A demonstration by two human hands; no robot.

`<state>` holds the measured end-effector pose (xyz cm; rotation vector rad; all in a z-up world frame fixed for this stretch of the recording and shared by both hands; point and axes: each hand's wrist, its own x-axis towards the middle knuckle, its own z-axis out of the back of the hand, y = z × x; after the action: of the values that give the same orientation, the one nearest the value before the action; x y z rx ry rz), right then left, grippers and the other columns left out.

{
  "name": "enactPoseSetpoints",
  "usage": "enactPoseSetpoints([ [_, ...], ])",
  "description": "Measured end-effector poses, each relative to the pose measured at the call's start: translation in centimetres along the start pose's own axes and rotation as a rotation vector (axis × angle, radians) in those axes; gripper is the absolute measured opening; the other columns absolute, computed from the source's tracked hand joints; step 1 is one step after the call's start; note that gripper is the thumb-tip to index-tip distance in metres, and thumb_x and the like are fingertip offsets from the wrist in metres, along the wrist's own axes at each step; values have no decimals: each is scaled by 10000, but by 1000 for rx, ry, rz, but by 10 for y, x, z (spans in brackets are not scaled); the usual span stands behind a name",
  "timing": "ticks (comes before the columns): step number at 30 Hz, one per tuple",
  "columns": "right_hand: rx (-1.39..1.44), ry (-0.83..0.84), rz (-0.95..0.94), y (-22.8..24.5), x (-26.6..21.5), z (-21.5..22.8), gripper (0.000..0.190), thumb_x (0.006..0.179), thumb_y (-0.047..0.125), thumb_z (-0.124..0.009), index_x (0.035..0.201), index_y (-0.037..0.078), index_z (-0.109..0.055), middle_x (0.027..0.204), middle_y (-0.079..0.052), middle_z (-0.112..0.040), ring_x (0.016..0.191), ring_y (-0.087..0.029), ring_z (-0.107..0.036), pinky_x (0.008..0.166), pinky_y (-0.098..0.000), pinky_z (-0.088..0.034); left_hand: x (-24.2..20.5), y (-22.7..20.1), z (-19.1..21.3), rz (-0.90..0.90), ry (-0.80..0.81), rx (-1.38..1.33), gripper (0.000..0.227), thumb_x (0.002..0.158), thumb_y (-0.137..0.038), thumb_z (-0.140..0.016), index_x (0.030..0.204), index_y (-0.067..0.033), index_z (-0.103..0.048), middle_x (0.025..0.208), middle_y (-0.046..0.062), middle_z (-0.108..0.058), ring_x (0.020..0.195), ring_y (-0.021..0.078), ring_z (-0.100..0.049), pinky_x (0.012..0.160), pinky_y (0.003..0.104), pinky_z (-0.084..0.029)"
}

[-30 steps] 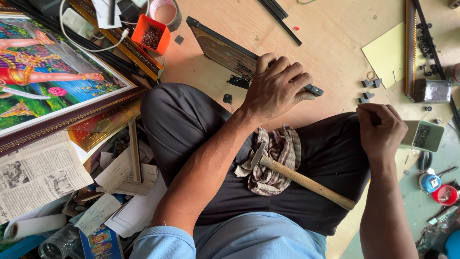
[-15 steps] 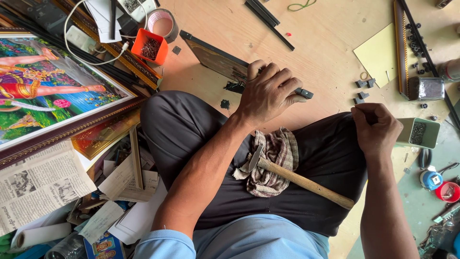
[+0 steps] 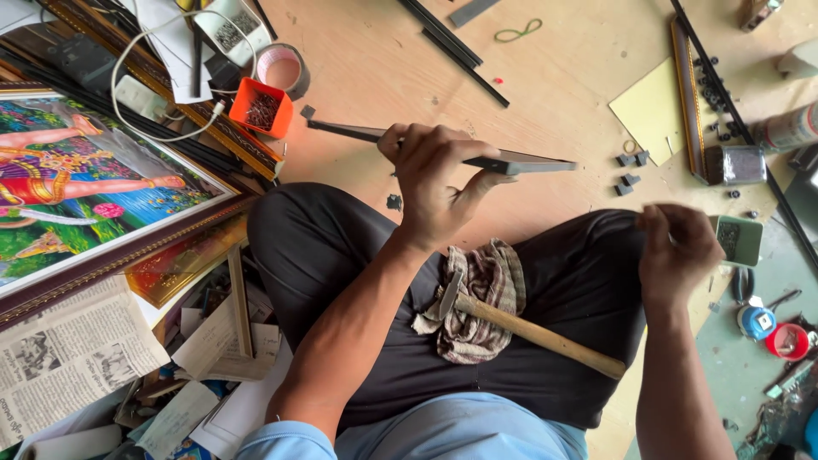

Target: Assembling a religious picture frame by attaching a backboard and securing it with small clips using a hammer.

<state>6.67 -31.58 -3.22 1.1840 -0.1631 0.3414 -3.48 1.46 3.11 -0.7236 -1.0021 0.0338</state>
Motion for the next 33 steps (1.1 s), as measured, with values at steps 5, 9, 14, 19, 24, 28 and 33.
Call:
enactPoseSetpoints([
  [5,-192,33,206,56,-18,4,89,1092,27,-759,1066,-51,-723,979,-110,-741,894,-120,-703,860,-224,-548,-6,8,2,236,-74,-218,306,956,-472,-753,1026,-189,-662,924,-61,-661,913,128,-562,965,323,-342],
  [9,-331,69,399,114,-9,-10,149,1101,65,-831,1049,-39,-738,984,-136,-738,894,-166,-711,819,-231,-526,-22,16,-26,558,-133,-827,277,981,-360,-768,1047,-118,-652,949,-15,-679,895,107,-624,840,300,-507],
  [14,-335,122,478,173,17,-46,89,1066,40,-820,1044,-17,-756,1009,-143,-735,909,-200,-716,804,-257,-538,-30,20,-40,577,0,-848,231,1019,-283,-717,1089,-74,-647,979,0,-685,924,87,-651,828,265,-566],
  [19,-469,222,666,227,42,-88,84,910,-6,-826,957,1,-756,965,-130,-730,922,-278,-686,823,-372,-514,-2,29,-11,468,154,-621,255,987,-254,-751,1096,-34,-683,985,54,-762,900,136,-716,848,293,-574],
  [24,-306,344,591,198,54,-109,33,1046,43,-792,1032,42,-761,1045,-84,-751,963,-207,-707,855,-297,-543,10,30,9,416,279,-519,249,951,-225,-770,1095,-30,-710,1009,73,-771,932,174,-752,842,311,-582],
  [28,-285,401,509,203,54,-122,17,1057,51,-775,1067,39,-768,1009,-80,-741,911,-170,-733,801,-274,-553,10,23,12,359,338,-439,256,933,-200,-778,1136,-59,-713,1064,74,-764,987,202,-760,848,323,-590],
  [33,-263,403,468,200,51,-127,67,1083,73,-798,1038,32,-768,938,-82,-720,836,-173,-713,748,-269,-536,15,23,18,411,373,-507,223,934,-162,-772,1134,-81,-714,1045,55,-773,975,187,-773,818,309,-603],
])
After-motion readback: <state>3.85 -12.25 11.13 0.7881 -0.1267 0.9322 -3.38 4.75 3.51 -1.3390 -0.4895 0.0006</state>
